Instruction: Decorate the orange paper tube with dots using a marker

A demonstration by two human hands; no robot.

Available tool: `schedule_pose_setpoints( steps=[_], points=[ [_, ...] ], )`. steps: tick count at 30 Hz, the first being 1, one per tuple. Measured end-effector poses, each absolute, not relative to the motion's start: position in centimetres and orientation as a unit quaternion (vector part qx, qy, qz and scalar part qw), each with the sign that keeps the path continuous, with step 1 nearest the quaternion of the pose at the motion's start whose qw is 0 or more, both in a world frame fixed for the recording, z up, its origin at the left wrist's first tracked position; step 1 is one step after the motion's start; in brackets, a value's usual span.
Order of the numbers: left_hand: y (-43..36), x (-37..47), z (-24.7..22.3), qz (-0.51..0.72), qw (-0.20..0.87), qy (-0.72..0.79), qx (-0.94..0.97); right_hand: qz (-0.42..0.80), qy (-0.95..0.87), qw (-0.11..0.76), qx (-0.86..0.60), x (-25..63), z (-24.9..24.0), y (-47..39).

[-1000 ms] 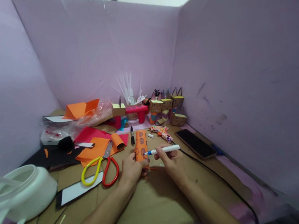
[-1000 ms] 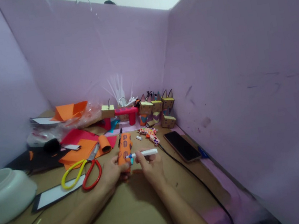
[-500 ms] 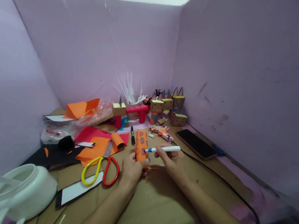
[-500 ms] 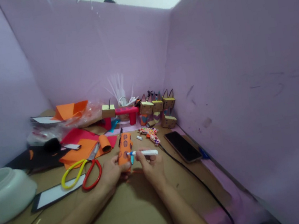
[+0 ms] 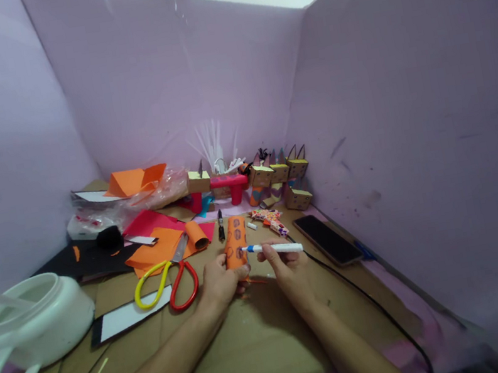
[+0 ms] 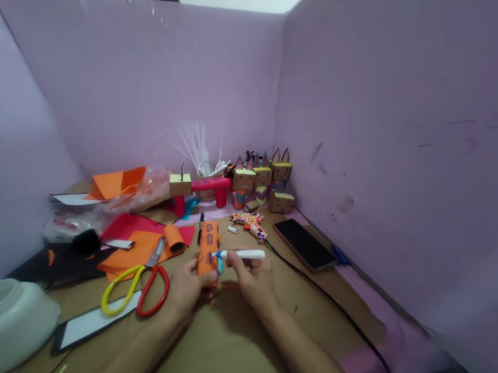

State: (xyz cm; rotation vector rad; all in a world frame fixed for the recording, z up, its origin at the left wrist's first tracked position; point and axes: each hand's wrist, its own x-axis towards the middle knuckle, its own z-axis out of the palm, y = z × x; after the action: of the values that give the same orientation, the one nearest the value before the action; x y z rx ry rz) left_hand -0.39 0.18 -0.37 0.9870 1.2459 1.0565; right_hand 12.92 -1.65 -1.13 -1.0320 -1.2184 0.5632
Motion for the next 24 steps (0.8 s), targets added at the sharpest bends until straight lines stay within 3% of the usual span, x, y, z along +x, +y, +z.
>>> schedule_pose_setpoints(
  steps=[24],
  points=[
    [0.49, -0.5, -0.99, 0.443, 0.559, 0.533, 0.455, 0.278, -0.535, 0.657, -0.453, 12.89, -1.36, -1.61]
  ],
)
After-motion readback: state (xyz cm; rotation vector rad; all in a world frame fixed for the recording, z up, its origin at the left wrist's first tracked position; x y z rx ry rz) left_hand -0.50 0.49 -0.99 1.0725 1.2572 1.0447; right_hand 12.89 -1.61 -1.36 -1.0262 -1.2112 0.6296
